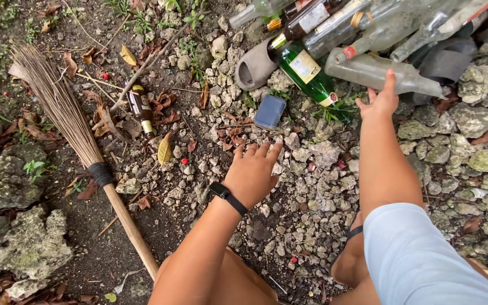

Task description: The recorder uses a broom to sweep an outdoor area and then manually sorts a pile of glass bottles.

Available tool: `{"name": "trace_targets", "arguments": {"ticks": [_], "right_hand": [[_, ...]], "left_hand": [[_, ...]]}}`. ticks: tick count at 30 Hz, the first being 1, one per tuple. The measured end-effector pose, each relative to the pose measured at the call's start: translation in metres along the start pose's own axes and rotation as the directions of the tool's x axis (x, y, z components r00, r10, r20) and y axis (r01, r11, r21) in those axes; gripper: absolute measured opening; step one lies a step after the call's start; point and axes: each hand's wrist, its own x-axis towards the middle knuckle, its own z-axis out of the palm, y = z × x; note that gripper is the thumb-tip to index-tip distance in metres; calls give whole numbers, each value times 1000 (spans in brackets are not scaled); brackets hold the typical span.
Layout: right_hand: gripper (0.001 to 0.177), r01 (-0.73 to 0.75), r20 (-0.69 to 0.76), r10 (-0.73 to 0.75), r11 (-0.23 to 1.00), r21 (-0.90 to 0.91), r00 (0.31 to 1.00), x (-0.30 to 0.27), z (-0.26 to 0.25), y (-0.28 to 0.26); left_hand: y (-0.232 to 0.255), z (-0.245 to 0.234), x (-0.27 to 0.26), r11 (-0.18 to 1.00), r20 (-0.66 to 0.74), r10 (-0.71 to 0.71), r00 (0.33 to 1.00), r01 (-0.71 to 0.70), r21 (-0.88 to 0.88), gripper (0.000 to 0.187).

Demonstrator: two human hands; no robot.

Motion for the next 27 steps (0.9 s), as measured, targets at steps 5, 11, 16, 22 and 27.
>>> {"name": "trace_targets", "arguments": {"ticks": [5,11,16,22,27], "right_hand": [[105,6,36,-7,1000,30,999,-10,-3,-2],[98,95,58,-87,982,-164,995,-58,-5,44],[35,569,251,-544,561,-602,801,-104,-11,141],[63,834,823,151,-20,-551,547,-114,8,197],[58,799,602,544,-257,-543,584,-152,87,127]], "left_hand": [[8,-3,4,1000,41,-4,999,5,-17,79],[16,-6,6,1000,31,-24,999,24,4,85],[7,-27,9,996,-268,-24,963,1,-84,95],[-75,-14,25,976,-619,-67,783,-76,-203,78],[-124,-32,15,864,-595,-256,762,-95,-494,16]]}}
